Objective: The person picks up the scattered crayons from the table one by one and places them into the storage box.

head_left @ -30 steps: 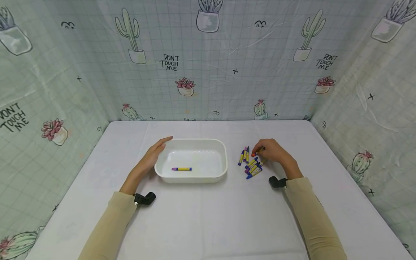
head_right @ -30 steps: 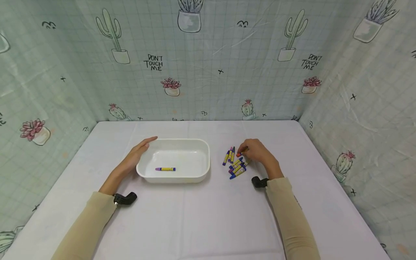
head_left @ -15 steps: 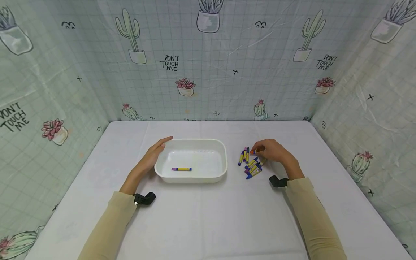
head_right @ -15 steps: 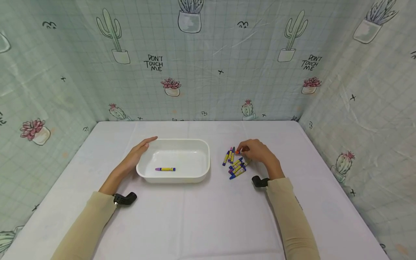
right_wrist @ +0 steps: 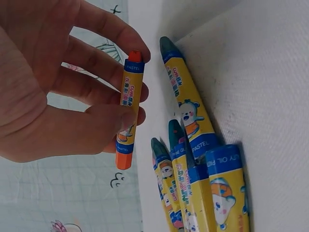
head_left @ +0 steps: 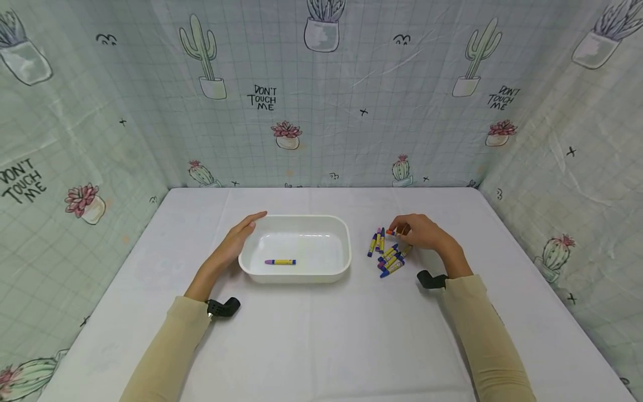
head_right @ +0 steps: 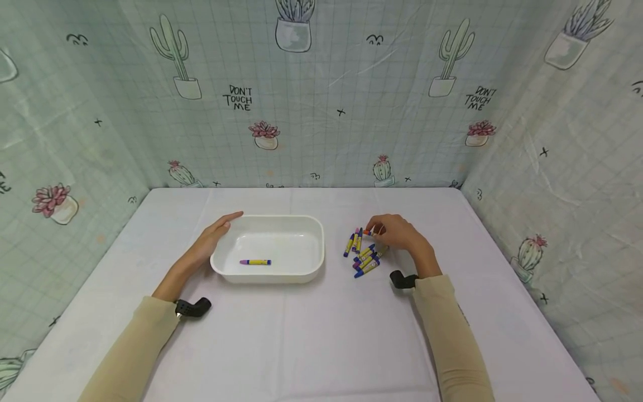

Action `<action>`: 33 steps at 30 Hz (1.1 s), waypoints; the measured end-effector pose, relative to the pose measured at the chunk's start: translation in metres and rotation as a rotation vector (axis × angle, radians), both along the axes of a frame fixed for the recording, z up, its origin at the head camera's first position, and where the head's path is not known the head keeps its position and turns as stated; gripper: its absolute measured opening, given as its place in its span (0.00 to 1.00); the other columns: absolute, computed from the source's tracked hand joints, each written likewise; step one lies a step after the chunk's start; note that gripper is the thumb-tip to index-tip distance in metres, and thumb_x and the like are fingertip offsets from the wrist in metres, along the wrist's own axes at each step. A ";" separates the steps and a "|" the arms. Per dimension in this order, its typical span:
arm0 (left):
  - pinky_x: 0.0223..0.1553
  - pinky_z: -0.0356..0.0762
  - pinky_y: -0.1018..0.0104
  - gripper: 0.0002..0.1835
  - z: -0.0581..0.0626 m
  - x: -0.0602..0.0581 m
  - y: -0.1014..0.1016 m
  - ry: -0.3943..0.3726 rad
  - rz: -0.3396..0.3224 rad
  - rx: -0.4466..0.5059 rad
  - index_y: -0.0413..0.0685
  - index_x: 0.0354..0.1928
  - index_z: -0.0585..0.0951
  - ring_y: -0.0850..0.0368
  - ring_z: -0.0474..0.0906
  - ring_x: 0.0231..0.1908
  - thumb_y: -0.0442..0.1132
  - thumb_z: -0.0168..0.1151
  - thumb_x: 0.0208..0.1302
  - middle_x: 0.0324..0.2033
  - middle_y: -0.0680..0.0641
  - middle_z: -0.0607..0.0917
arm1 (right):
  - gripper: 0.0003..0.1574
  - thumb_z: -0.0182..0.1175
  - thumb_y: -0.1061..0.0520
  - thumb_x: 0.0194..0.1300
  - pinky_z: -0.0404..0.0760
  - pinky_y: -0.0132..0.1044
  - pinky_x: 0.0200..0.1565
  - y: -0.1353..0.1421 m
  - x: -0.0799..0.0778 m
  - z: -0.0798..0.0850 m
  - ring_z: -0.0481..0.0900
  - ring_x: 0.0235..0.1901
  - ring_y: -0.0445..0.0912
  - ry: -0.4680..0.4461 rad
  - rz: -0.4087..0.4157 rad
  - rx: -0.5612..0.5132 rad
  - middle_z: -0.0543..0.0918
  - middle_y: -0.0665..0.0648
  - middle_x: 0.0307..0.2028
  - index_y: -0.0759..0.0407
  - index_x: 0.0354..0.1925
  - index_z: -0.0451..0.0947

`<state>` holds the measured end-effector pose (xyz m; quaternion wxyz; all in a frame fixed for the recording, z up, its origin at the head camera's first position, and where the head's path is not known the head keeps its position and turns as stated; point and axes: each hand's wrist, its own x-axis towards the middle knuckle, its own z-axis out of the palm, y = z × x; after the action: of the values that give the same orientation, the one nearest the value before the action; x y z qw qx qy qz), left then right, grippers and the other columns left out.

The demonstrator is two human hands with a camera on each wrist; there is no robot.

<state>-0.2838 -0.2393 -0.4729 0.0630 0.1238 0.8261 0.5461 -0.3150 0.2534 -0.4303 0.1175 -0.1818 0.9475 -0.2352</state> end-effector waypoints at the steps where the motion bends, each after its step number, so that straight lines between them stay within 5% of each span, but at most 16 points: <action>1: 0.78 0.54 0.38 0.27 0.000 0.000 0.000 0.002 -0.002 -0.002 0.60 0.81 0.60 0.39 0.59 0.78 0.51 0.33 0.85 0.80 0.43 0.60 | 0.16 0.60 0.64 0.70 0.82 0.47 0.47 0.000 0.000 0.000 0.81 0.45 0.52 0.000 0.001 -0.003 0.86 0.60 0.45 0.57 0.55 0.83; 7: 0.72 0.65 0.38 0.28 -0.001 0.000 -0.002 -0.007 -0.007 0.008 0.60 0.81 0.60 0.39 0.64 0.75 0.52 0.33 0.86 0.80 0.43 0.60 | 0.17 0.60 0.64 0.70 0.83 0.50 0.50 -0.003 0.000 -0.001 0.82 0.47 0.53 0.011 0.024 -0.013 0.87 0.60 0.46 0.58 0.56 0.83; 20: 0.79 0.50 0.36 0.27 0.002 0.001 0.000 -0.011 -0.008 0.030 0.59 0.81 0.60 0.40 0.55 0.79 0.49 0.34 0.86 0.81 0.45 0.58 | 0.17 0.62 0.63 0.71 0.83 0.50 0.50 -0.012 0.001 0.005 0.82 0.47 0.52 0.063 0.059 -0.022 0.87 0.58 0.45 0.56 0.56 0.83; 33: 0.78 0.53 0.37 0.27 -0.001 0.000 -0.002 -0.019 -0.012 0.038 0.61 0.81 0.60 0.41 0.57 0.78 0.49 0.34 0.86 0.81 0.45 0.59 | 0.17 0.60 0.64 0.71 0.84 0.51 0.52 -0.024 0.000 0.017 0.83 0.48 0.53 0.106 0.121 -0.017 0.87 0.58 0.45 0.56 0.55 0.84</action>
<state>-0.2840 -0.2409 -0.4743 0.0716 0.1246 0.8142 0.5626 -0.3146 0.2289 -0.4134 0.0797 -0.2518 0.9377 -0.2259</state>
